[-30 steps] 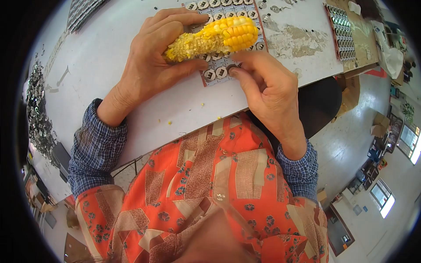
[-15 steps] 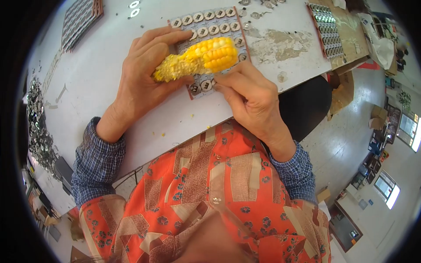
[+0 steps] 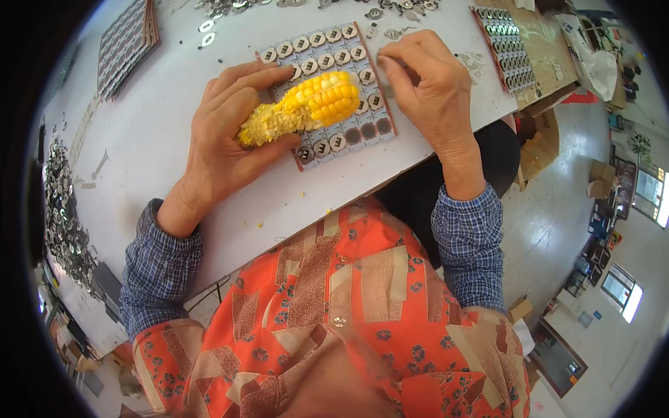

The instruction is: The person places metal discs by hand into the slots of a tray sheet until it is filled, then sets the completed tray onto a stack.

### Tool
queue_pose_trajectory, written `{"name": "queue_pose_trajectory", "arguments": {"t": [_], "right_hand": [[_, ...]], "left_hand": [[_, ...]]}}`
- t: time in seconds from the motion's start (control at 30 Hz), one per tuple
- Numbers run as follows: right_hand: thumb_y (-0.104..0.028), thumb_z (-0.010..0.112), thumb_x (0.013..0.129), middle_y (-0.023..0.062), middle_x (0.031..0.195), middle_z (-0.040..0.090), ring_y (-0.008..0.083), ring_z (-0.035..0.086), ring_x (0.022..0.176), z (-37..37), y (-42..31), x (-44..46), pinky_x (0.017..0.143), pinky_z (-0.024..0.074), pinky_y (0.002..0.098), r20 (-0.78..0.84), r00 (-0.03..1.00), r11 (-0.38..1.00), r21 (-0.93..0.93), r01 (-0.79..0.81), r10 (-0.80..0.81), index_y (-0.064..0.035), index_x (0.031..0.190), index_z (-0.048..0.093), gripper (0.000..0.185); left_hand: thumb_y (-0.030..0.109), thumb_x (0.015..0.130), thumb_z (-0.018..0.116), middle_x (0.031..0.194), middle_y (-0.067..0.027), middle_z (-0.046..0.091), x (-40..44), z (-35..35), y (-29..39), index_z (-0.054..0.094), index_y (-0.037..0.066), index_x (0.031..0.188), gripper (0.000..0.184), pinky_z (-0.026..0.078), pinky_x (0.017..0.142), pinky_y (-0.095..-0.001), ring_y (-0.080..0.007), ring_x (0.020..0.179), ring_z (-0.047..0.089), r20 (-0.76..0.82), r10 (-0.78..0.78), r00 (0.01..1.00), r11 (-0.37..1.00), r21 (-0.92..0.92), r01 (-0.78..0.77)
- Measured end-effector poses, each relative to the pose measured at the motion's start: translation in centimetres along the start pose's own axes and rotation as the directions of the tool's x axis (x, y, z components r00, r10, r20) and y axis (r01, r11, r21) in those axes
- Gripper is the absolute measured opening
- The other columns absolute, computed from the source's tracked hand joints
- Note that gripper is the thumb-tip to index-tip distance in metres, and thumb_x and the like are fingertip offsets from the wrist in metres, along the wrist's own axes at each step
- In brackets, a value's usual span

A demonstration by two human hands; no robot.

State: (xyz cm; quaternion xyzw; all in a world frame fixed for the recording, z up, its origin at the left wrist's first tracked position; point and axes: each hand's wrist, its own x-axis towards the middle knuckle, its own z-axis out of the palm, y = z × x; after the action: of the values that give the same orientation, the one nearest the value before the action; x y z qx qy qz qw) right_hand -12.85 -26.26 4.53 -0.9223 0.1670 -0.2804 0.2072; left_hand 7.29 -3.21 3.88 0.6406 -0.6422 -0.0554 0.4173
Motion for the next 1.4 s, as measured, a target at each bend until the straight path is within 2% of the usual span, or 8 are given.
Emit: {"name": "queue_pose_trajectory", "arguments": {"t": [0.07, 0.2, 0.3, 0.4, 0.73, 1.13, 1.23, 1.4], "right_hand": [[0.002, 0.077, 0.094, 0.0048, 0.093, 0.074, 0.0119, 0.07, 0.072, 0.2, -0.3, -0.5, 0.065, 0.0552, 0.0274, -0.066, 0.998, 0.998, -0.067, -0.007, 0.003, -0.0031, 0.106, 0.077, 0.014], [0.002, 0.074, 0.101, -0.0007, 0.085, 0.075, 0.0007, 0.067, 0.075, -0.4, -3.1, -2.9, 0.065, 0.0515, 0.0185, -0.038, 0.924, 0.865, 0.368, -0.341, 0.38, 0.0008, 0.105, 0.073, 0.004], [0.005, 0.074, 0.101, -0.0011, 0.089, 0.075, 0.0011, 0.067, 0.077, -0.8, -5.4, -4.2, 0.065, 0.051, 0.0173, 0.021, 0.903, 0.82, 0.41, -0.4, 0.429, 0.002, 0.11, 0.073, 0.01], [0.007, 0.075, 0.098, -0.0008, 0.092, 0.075, 0.0012, 0.065, 0.073, -0.7, -7.3, -4.7, 0.063, 0.0493, 0.018, 0.034, 0.896, 0.799, 0.438, -0.411, 0.442, 0.002, 0.115, 0.075, 0.017], [0.009, 0.077, 0.09, 0.0007, 0.086, 0.072, 0.0035, 0.062, 0.065, -0.7, -8.1, -6.0, 0.056, 0.0448, 0.0213, 0.136, 0.937, 0.906, 0.244, -0.347, 0.322, -0.0027, 0.103, 0.078, 0.017], [0.009, 0.077, 0.089, 0.0017, 0.081, 0.067, 0.0048, 0.058, 0.059, -0.4, -8.4, -5.9, 0.053, 0.0428, 0.0231, 0.13, 0.883, 0.837, 0.283, -0.469, 0.451, -0.0022, 0.098, 0.076, 0.015], [0.009, 0.076, 0.088, 0.0037, 0.084, 0.066, 0.0067, 0.058, 0.06, -0.3, -8.0, -5.5, 0.053, 0.0421, 0.025, 0.119, 0.953, 0.932, 0.207, -0.298, 0.278, -0.0005, 0.097, 0.075, 0.014], [0.009, 0.075, 0.086, 0.0053, 0.085, 0.063, 0.0098, 0.059, 0.062, -0.9, -7.9, -5.3, 0.055, 0.0442, 0.0286, 0.221, 0.933, 0.913, 0.236, -0.332, 0.283, 0.0005, 0.097, 0.074, 0.014]], "left_hand": [[0.011, 0.07, 0.095, 0.141, -0.0146, 0.074, -0.1, 0.1, 0.0, 0.058, 0.001, 0.088, 0.042, 0.05, 0.106, -0.0482, -0.0398, 0.131, 0.065, -0.008, -0.008, 1.0, 1.0, 0.001, 0.008], [0.011, 0.071, 0.095, 0.141, -0.0146, 0.075, -0.1, 0.2, 0.0, 0.058, 0.002, 0.087, 0.042, 0.05, 0.107, -0.0481, -0.0395, 0.131, 0.065, -0.02, -0.006, 1.0, 1.0, 0.002, 0.006], [0.012, 0.071, 0.095, 0.141, -0.0143, 0.075, -0.1, 0.2, 0.0, 0.058, 0.002, 0.088, 0.042, 0.05, 0.108, -0.0481, -0.0392, 0.131, 0.065, -0.017, -0.008, 1.0, 1.0, 0.011, 0.008], [0.015, 0.069, 0.096, 0.136, -0.012, 0.076, 0.0, 0.3, -0.3, 0.061, 0.004, 0.09, 0.042, 0.052, 0.1, -0.0463, -0.0345, 0.127, 0.067, -0.036, 0.036, 0.999, 0.998, 0.046, -0.034], [0.014, 0.072, 0.096, 0.14, -0.0129, 0.075, -0.2, 0.5, -0.2, 0.056, 0.003, 0.087, 0.044, 0.051, 0.107, -0.0481, -0.0382, 0.13, 0.066, -0.047, 0.008, 0.999, 0.999, 0.033, -0.007], [0.015, 0.072, 0.097, 0.14, -0.0125, 0.075, -0.2, 0.6, -0.1, 0.056, 0.003, 0.087, 0.045, 0.051, 0.104, -0.0478, -0.0383, 0.13, 0.066, -0.05, 0.002, 0.999, 1.0, 0.031, -0.001], [0.015, 0.071, 0.097, 0.141, -0.0122, 0.075, -0.2, 0.5, 0.0, 0.056, 0.003, 0.087, 0.045, 0.051, 0.104, -0.0476, -0.0382, 0.13, 0.066, -0.046, -0.007, 0.999, 0.999, 0.039, 0.009], [0.013, 0.07, 0.097, 0.141, -0.0121, 0.075, -0.2, 0.5, 0.3, 0.057, 0.003, 0.087, 0.044, 0.051, 0.105, -0.0477, -0.0381, 0.132, 0.065, -0.048, -0.015, 0.999, 0.999, 0.042, 0.017]]}}
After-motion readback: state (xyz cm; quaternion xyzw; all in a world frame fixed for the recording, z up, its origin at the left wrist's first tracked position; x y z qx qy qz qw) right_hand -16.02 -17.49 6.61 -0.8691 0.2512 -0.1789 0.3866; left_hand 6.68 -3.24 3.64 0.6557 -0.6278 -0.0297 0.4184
